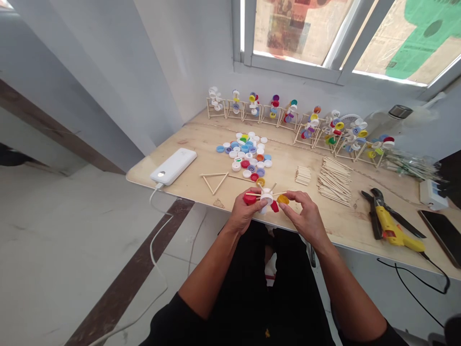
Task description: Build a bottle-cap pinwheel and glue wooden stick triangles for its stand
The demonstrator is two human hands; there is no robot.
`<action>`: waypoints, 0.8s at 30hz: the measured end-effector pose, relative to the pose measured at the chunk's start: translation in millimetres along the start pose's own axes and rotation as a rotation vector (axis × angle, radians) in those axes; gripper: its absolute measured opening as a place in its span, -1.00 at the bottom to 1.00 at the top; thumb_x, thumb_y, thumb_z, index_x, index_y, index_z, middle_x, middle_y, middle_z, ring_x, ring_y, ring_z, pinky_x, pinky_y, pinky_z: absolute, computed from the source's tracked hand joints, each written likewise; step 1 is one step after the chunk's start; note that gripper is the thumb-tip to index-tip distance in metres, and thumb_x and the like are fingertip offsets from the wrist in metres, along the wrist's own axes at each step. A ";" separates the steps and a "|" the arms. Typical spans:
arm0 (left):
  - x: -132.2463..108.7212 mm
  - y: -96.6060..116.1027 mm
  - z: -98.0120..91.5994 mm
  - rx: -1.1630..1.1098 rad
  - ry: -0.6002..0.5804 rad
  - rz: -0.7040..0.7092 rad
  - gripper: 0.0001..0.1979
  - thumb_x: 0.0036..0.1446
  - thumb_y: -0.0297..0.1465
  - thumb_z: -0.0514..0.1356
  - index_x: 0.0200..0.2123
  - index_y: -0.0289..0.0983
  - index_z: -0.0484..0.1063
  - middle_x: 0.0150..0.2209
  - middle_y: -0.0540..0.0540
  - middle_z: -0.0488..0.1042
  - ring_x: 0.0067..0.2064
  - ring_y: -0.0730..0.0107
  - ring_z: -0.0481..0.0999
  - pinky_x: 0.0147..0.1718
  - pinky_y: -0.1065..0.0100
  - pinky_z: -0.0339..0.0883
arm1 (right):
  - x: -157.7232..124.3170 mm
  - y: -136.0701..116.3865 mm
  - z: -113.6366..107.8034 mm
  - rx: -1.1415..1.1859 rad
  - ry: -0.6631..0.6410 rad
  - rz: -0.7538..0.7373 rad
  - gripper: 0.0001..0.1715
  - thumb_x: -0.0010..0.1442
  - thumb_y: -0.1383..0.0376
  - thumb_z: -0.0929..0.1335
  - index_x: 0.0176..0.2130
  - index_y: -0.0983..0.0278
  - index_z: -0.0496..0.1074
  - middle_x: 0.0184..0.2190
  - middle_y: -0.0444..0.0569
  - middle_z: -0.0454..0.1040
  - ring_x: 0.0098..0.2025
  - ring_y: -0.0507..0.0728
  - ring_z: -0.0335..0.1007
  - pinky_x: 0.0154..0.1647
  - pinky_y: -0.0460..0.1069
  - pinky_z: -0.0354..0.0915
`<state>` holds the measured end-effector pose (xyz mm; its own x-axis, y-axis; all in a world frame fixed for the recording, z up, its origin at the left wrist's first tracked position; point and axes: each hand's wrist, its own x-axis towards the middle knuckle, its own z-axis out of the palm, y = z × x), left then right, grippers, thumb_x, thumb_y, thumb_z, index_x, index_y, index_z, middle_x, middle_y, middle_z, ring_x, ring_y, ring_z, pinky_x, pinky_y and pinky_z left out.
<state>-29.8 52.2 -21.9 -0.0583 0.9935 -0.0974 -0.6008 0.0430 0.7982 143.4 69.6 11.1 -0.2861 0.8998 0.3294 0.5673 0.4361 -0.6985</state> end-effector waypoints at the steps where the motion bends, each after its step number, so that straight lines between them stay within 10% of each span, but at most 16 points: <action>1: 0.1 -0.1 -0.2 0.004 -0.004 0.001 -0.60 -0.28 -0.40 0.44 -0.31 -0.29 0.40 -0.48 0.05 0.47 -0.43 0.48 0.45 -0.39 0.45 0.27 | 0.0 0.8 0.3 0.005 0.001 0.004 -0.70 0.10 0.08 0.35 -0.20 0.18 0.44 -0.19 0.01 0.51 -0.12 0.21 0.37 -0.07 0.16 0.28; 16: 0.2 -1.2 0.5 -0.019 0.032 -0.003 -0.59 -0.32 -0.40 0.45 -0.32 -0.29 0.43 -0.47 0.04 0.51 -0.42 0.45 0.47 -0.34 0.41 0.26 | -2.7 -1.0 -1.2 0.117 -0.005 0.093 -0.56 0.09 0.05 0.36 -0.08 0.20 0.43 -0.12 0.02 0.49 -0.09 0.19 0.37 -0.05 0.13 0.27; 24: 3.3 -3.9 -2.5 -0.085 0.026 0.022 -0.63 -0.30 -0.42 0.45 -0.35 -0.29 0.44 -0.44 0.04 0.52 -0.38 0.48 0.47 -0.28 0.41 0.27 | -22.9 -3.7 0.2 0.452 0.019 0.421 -0.43 0.09 0.05 0.34 0.04 0.26 0.35 -0.03 0.09 0.46 -0.33 0.07 0.39 -0.26 0.05 0.33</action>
<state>-29.6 55.1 -26.8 -0.0924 0.9910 -0.0970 -0.6647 0.0111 0.7470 147.7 47.4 6.0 -0.0923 0.9954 -0.0246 0.2435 -0.0014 -0.9699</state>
